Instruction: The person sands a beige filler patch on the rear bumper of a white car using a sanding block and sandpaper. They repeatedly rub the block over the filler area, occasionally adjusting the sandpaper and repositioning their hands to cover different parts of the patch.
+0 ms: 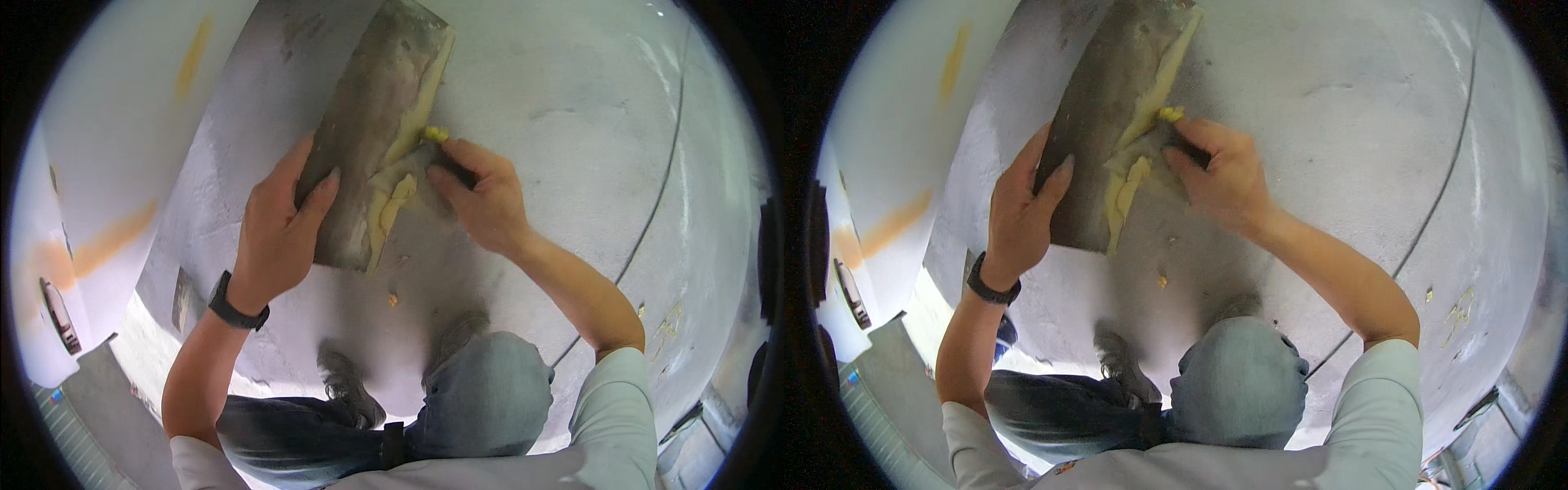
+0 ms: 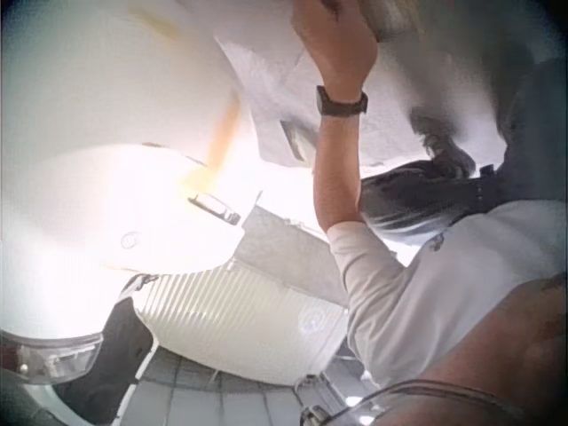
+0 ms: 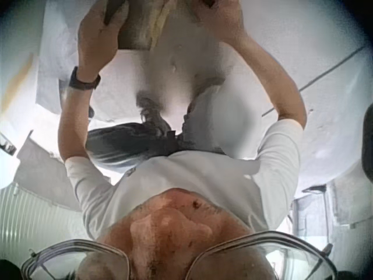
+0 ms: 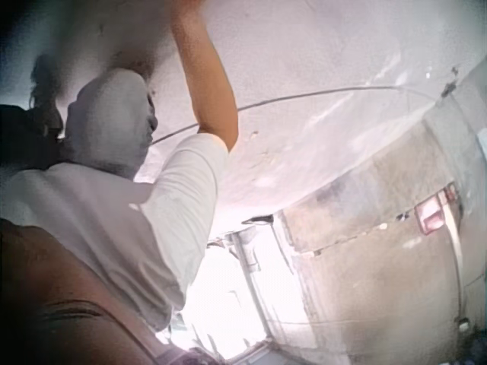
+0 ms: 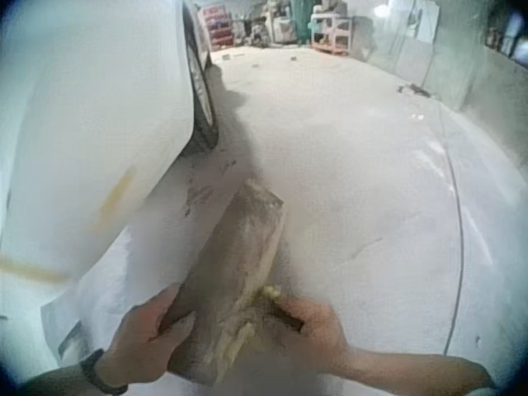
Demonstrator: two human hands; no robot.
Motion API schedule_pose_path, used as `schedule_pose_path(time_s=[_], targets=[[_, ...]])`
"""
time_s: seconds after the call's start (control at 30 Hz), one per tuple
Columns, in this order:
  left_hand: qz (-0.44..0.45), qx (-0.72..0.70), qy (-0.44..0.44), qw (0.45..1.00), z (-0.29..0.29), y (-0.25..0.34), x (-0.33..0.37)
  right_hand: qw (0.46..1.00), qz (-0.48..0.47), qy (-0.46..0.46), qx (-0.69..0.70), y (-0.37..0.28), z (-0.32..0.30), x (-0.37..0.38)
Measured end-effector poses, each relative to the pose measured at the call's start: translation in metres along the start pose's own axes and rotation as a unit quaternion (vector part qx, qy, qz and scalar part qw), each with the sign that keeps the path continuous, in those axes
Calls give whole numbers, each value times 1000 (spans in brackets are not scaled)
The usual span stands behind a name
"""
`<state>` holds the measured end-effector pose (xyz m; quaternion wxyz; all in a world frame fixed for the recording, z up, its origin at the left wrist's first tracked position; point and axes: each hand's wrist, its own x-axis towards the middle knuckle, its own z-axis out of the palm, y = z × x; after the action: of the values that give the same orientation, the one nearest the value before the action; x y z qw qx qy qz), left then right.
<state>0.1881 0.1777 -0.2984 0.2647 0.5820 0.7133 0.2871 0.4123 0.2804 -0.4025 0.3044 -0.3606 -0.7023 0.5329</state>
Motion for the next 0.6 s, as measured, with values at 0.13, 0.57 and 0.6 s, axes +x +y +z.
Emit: schedule_pose_path(time_s=[0.13,0.57,0.6], targets=[[-71,-35,16,997,5,-22,-4,996,-39,-73,-35,-12,18,-33],[-202,-225,-98,948,4,-146,-140,952,144,-57,264,-34,96,-46],[-205,-216,-110,948,0,-152,-150,974,19,-43,224,-46,113,-47]])
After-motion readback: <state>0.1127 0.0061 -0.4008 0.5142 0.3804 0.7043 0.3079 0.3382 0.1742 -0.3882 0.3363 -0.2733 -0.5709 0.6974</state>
